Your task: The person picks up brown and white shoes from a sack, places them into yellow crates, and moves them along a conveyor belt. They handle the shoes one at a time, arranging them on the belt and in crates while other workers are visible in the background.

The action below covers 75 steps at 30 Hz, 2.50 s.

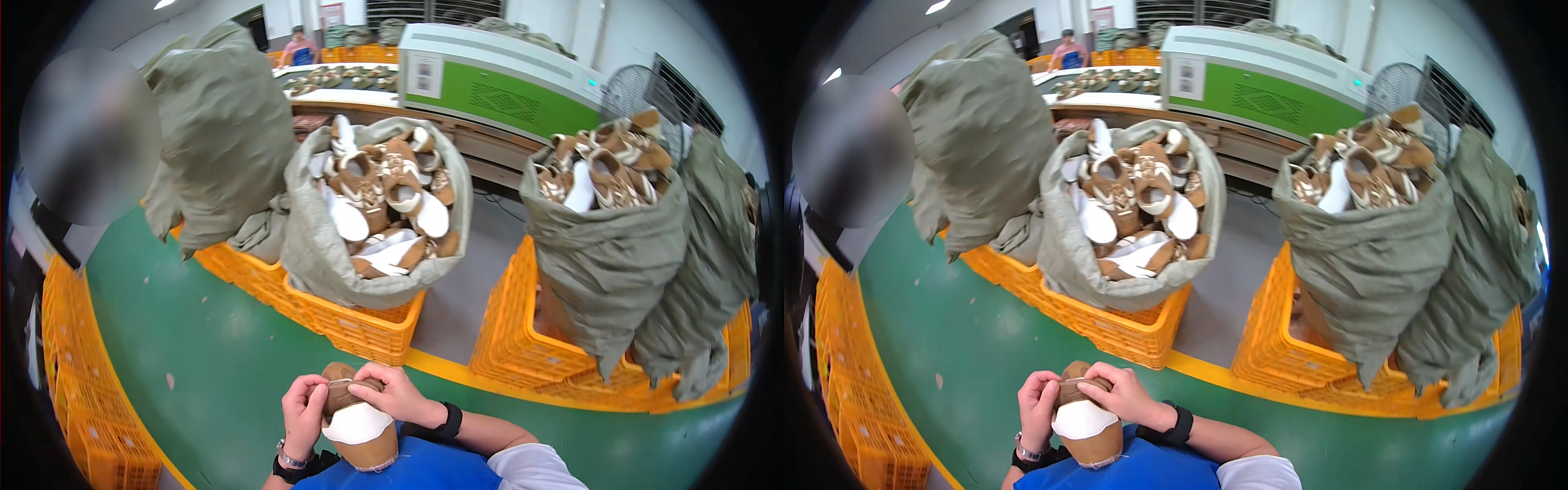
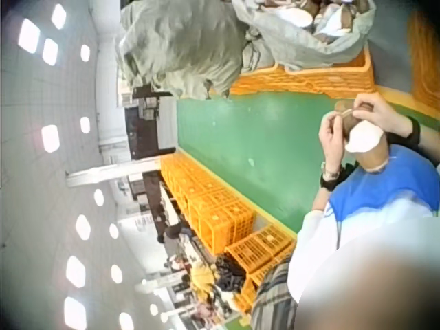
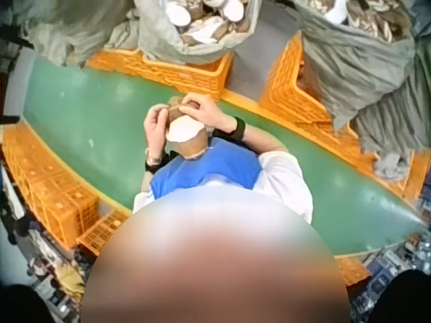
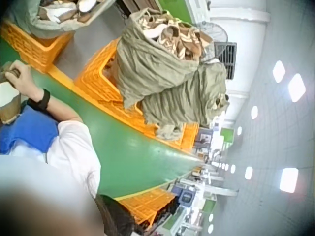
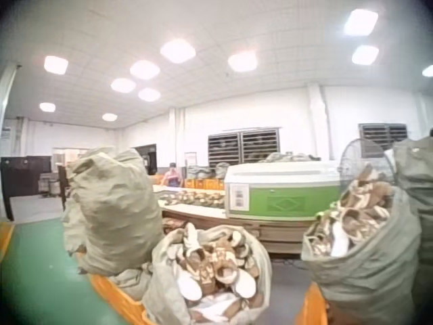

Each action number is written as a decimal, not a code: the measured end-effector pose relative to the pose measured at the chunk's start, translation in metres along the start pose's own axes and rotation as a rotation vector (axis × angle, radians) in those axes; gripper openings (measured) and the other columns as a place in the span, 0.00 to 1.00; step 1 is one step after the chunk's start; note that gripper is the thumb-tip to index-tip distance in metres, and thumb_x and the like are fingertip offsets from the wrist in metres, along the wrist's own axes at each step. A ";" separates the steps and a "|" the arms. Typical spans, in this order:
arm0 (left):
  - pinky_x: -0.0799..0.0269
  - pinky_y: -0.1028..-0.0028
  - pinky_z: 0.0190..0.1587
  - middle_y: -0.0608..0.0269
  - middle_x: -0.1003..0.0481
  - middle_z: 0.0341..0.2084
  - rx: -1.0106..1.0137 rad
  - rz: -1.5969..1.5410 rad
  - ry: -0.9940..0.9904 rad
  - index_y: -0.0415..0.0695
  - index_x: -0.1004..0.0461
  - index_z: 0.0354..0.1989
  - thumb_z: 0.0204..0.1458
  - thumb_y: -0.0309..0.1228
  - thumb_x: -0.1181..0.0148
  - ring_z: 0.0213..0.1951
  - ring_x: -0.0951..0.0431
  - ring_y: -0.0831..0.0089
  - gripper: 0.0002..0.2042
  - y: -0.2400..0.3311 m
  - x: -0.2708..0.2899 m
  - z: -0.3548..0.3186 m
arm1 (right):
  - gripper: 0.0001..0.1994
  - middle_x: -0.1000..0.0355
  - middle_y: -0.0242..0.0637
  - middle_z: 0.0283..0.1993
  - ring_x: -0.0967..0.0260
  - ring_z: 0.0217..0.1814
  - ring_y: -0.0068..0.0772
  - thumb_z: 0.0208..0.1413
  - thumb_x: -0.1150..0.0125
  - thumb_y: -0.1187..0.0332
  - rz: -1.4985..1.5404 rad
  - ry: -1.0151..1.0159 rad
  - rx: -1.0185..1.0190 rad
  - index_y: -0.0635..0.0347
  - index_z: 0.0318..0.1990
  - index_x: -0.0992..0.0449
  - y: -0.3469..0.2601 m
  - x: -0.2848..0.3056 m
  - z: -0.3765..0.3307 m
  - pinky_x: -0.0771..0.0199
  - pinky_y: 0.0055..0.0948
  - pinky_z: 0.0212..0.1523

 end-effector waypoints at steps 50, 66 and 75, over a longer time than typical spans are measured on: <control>0.31 0.79 0.34 0.66 0.24 0.30 -0.099 0.209 -0.133 0.38 0.27 0.39 0.53 0.29 0.42 0.31 0.28 0.82 0.09 0.025 0.000 -0.012 | 0.09 0.27 0.34 0.24 0.30 0.24 0.22 0.46 0.33 0.68 -0.066 0.116 0.098 0.62 0.30 0.25 -0.019 -0.005 -0.015 0.30 0.23 0.26; 0.28 0.67 0.31 0.58 0.30 0.32 -0.542 0.823 -0.158 0.44 0.33 0.39 0.48 0.29 0.44 0.32 0.26 0.59 0.10 0.061 -0.008 -0.026 | 0.14 0.28 0.46 0.37 0.29 0.40 0.42 0.41 0.38 0.76 -0.319 -0.027 0.321 0.64 0.39 0.26 -0.071 -0.022 -0.010 0.30 0.33 0.44; 0.26 0.70 0.41 0.50 0.31 0.47 -0.732 0.888 0.122 0.41 0.31 0.48 0.45 0.21 0.49 0.42 0.25 0.58 0.18 0.073 -0.004 -0.037 | 0.24 0.33 0.49 0.51 0.36 0.54 0.51 0.40 0.40 0.80 -0.649 -0.058 0.613 0.61 0.51 0.29 -0.110 -0.043 -0.002 0.35 0.39 0.55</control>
Point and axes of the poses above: each hand's wrist, its own z-axis towards the middle knuckle, its own x-axis out of the back of the hand, y = z × x, the point moved 7 cm from there along z, towards the middle knuckle
